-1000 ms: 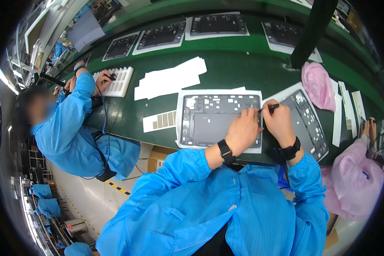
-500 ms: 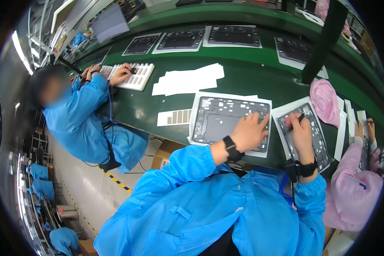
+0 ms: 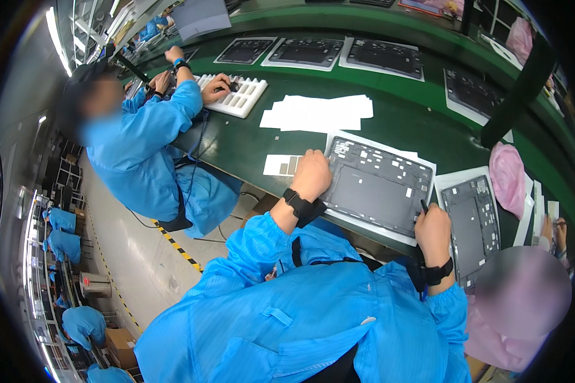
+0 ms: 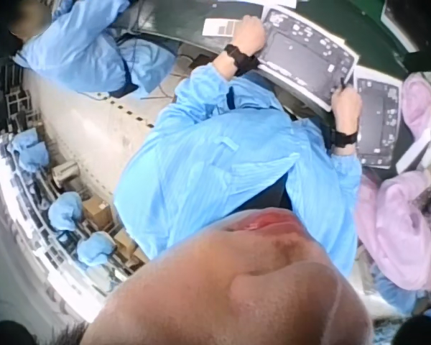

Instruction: Assembling and inspecting electronic chassis components on a factory line.

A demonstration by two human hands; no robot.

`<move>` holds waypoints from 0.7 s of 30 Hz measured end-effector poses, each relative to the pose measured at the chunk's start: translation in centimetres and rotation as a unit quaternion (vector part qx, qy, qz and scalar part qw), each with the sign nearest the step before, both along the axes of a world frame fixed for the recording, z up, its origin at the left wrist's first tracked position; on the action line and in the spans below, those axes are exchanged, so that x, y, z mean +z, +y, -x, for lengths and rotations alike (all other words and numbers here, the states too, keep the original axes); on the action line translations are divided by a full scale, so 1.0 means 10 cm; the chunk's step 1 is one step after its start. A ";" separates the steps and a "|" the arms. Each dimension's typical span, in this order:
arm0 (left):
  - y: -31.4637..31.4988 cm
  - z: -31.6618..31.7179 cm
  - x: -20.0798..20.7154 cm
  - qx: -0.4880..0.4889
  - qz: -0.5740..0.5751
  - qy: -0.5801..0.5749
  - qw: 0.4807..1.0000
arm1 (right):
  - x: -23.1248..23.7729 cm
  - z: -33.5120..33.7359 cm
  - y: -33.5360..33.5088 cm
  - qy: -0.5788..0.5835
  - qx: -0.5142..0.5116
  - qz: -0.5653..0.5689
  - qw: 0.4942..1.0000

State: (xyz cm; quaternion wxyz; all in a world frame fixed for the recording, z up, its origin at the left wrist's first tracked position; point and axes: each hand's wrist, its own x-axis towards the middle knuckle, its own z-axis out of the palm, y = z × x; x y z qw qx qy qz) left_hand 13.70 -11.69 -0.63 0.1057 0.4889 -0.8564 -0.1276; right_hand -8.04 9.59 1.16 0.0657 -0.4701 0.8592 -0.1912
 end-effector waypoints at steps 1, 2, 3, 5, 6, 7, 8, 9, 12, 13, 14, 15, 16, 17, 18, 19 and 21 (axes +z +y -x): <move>0.05 0.01 0.10 -0.006 0.040 0.067 0.997 | -0.06 0.02 0.02 0.012 -0.005 0.004 1.000; 0.04 0.05 0.24 -0.009 0.038 0.070 0.997 | -0.05 0.01 0.02 0.014 -0.008 0.002 1.000; 0.02 0.07 0.49 0.006 -0.020 0.106 0.994 | -0.05 -0.02 -0.01 0.019 -0.015 0.040 0.999; -0.16 0.11 0.81 -0.006 -0.087 0.182 0.979 | 0.03 -0.01 -0.09 0.028 -0.025 0.072 0.997; -0.32 0.13 0.93 -0.016 -0.086 0.207 0.974 | 0.13 0.04 -0.21 0.025 -0.038 0.114 0.992; -0.62 0.16 0.85 -0.061 -0.049 0.282 0.956 | 0.19 0.07 -0.37 0.018 -0.047 0.156 0.986; -0.87 0.26 0.95 -0.098 -0.056 0.330 0.937 | 0.23 0.21 -0.49 -0.023 -0.062 0.194 0.979; -1.17 0.37 0.98 -0.097 -0.033 0.339 0.935 | 0.25 0.35 -0.67 -0.106 -0.043 0.259 0.959; -2.09 0.67 1.01 -0.104 -0.096 0.375 0.916 | 0.55 0.51 -1.31 -0.469 -0.072 0.333 0.815; -2.27 0.78 1.06 -0.100 -0.141 0.376 0.910 | 0.61 0.59 -1.51 -0.502 -0.081 0.340 0.791; -2.42 0.90 1.08 -0.097 -0.187 0.376 0.902 | 0.66 0.68 -1.70 -0.535 -0.091 0.346 0.765; -2.60 1.05 1.02 -0.108 -0.167 0.368 0.908 | 0.53 0.96 -1.86 -0.540 -0.083 0.318 0.775; -2.72 1.20 0.93 -0.118 -0.148 0.360 0.914 | 0.39 1.24 -1.97 -0.545 -0.074 0.288 0.784; -2.74 1.35 0.86 -0.125 -0.177 0.358 0.908 | 0.43 1.31 -2.04 -0.530 -0.054 0.243 0.811; -2.72 1.54 0.78 -0.104 -0.218 0.355 0.903 | 0.43 1.43 -2.08 -0.524 -0.061 0.244 0.814; -2.78 1.65 0.64 -0.091 -0.228 0.354 0.902 | 0.39 1.51 -2.18 -0.489 -0.078 0.233 0.837; -2.96 1.77 0.30 -0.104 -0.203 0.317 0.920 | 0.29 1.80 -2.30 -0.461 -0.086 0.211 0.858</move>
